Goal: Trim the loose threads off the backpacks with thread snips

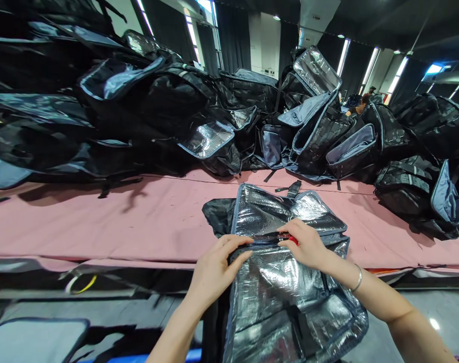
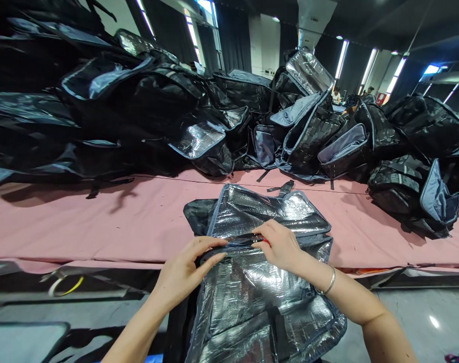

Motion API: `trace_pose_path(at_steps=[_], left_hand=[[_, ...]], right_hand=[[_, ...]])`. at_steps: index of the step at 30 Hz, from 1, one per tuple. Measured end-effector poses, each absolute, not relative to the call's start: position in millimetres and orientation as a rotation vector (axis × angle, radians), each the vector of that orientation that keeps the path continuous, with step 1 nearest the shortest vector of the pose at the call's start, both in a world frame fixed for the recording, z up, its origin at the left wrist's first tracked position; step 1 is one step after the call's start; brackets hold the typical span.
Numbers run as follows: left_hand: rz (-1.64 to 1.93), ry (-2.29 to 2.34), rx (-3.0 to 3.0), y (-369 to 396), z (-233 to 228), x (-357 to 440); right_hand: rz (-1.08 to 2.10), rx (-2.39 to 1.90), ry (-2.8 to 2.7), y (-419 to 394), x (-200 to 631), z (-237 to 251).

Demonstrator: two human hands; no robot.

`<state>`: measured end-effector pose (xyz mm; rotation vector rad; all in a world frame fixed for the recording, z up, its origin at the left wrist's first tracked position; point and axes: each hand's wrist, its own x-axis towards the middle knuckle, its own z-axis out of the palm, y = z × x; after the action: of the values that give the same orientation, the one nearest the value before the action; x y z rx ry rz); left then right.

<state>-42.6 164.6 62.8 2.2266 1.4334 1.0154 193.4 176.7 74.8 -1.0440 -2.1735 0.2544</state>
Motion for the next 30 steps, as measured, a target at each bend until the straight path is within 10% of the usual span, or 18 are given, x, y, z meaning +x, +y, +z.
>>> trace_pose_path(at_steps=[30], left_hand=[[1.428, 1.286, 2.59, 138, 52, -33]], right_hand=[[0.587, -1.472, -2.084, 141, 170, 73]])
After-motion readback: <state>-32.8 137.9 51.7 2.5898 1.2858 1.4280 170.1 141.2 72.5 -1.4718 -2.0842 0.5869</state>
